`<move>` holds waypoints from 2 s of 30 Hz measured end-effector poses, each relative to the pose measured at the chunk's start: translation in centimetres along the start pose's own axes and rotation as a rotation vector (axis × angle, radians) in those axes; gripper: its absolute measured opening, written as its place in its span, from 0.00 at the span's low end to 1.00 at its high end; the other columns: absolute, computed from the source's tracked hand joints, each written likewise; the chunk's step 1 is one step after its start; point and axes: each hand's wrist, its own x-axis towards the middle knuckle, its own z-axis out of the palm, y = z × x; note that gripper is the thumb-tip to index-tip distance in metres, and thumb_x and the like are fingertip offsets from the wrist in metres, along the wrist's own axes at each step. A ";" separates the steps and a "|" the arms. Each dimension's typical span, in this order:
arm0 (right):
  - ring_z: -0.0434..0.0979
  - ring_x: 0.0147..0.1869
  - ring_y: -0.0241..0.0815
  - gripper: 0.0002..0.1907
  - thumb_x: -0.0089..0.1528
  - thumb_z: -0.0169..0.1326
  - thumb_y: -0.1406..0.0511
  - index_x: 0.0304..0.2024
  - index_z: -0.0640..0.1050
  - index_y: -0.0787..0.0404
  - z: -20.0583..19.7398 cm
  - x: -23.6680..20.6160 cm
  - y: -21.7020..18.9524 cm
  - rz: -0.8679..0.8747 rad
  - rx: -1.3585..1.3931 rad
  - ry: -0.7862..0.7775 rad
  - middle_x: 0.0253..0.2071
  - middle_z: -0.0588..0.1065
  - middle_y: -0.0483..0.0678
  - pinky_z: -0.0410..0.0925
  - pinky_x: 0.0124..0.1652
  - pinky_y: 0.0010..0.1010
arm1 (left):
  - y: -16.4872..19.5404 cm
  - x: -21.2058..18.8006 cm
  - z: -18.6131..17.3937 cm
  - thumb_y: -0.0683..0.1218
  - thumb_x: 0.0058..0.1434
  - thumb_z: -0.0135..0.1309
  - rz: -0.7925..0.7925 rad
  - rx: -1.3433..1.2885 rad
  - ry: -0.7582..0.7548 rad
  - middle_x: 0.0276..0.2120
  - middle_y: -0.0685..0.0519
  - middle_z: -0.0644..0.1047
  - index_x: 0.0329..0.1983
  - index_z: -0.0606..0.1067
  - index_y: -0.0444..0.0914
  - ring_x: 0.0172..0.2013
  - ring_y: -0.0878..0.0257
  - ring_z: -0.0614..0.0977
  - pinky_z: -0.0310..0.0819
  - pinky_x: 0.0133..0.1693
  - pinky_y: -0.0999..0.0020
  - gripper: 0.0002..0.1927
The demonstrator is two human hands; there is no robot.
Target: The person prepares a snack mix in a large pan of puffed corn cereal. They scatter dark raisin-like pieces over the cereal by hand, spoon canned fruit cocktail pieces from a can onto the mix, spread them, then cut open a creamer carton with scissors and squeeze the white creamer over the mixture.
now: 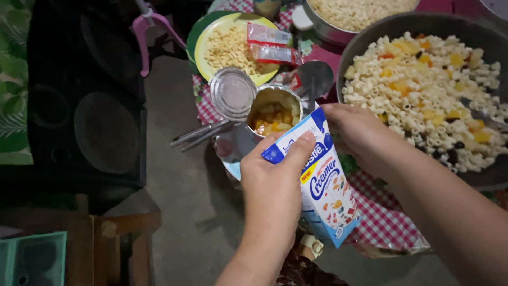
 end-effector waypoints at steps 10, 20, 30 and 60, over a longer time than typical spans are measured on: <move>0.83 0.42 0.43 0.18 0.65 0.49 0.59 0.51 0.78 0.63 -0.7 5.6 3.0 -0.107 0.042 -0.257 0.45 0.82 0.52 0.76 0.42 0.37 | 0.8 2.0 0.6 0.42 0.58 0.62 0.029 -0.003 0.015 0.29 0.52 0.83 0.40 0.81 0.28 0.26 0.69 0.81 0.76 0.29 0.74 0.12; 0.83 0.42 0.45 0.26 0.59 0.60 0.57 0.53 0.70 0.64 0.0 9.3 8.1 -0.210 -0.166 0.046 0.42 0.79 0.53 0.77 0.38 0.40 | 1.6 3.5 0.4 0.42 0.57 0.62 0.009 0.029 -0.003 0.28 0.51 0.83 0.38 0.82 0.28 0.25 0.69 0.81 0.77 0.29 0.74 0.11; 0.86 0.43 0.51 0.37 0.56 0.60 0.47 0.60 0.63 0.56 1.5 5.0 5.8 0.050 -0.680 0.219 0.41 0.82 0.53 0.78 0.43 0.45 | 2.8 4.4 -0.1 0.41 0.58 0.62 -0.032 -0.024 -0.100 0.25 0.51 0.82 0.34 0.81 0.28 0.22 0.68 0.80 0.75 0.26 0.72 0.09; 0.80 0.35 0.43 0.07 0.70 0.54 0.66 0.41 0.78 0.64 -0.7 10.5 5.7 -0.204 0.295 -0.670 0.35 0.79 0.51 0.73 0.35 0.36 | 3.4 4.5 2.6 0.41 0.56 0.62 -0.027 -0.063 -0.080 0.26 0.50 0.82 0.35 0.82 0.28 0.22 0.66 0.81 0.75 0.26 0.70 0.10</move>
